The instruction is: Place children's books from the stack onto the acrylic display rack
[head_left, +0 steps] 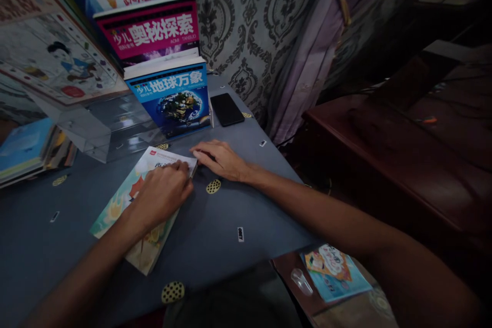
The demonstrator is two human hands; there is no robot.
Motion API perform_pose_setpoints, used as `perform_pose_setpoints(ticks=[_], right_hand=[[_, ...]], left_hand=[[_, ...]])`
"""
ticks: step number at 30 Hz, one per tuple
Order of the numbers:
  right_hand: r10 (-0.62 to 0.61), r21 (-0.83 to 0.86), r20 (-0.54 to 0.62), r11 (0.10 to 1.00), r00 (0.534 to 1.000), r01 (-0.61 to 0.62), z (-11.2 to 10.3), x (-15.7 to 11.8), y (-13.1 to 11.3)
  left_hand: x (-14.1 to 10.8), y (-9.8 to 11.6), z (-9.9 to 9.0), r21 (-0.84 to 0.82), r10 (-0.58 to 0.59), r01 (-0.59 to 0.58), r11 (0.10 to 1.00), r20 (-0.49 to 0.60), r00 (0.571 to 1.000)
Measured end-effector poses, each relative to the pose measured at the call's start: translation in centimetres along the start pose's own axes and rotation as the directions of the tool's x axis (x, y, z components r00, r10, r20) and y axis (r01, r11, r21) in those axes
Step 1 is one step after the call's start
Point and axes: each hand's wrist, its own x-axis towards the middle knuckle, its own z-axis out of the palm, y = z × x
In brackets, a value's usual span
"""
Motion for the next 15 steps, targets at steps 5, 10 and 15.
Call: perform_pose_setpoints(ticks=[5, 10, 15], right_hand=[[0.011, 0.024, -0.145, 1.000, 0.989, -0.007, -0.56, -0.15, -0.44], [-0.003, -0.013, 0.023, 1.000, 1.000, 0.004, -0.69, 0.00, -0.19], [0.027, -0.072, 0.070, 0.997, 0.997, -0.022, -0.49, -0.12, -0.26]], left_hand=[[-0.13, 0.24, -0.04, 0.016, -0.005, 0.005, 1.000, 0.004, 1.000], [-0.18, 0.37, 0.22, -0.004, -0.012, 0.012, 1.000, -0.004, 1.000], [-0.45, -0.38, 0.26, -0.048, 0.022, -0.022, 0.999, -0.014, 1.000]])
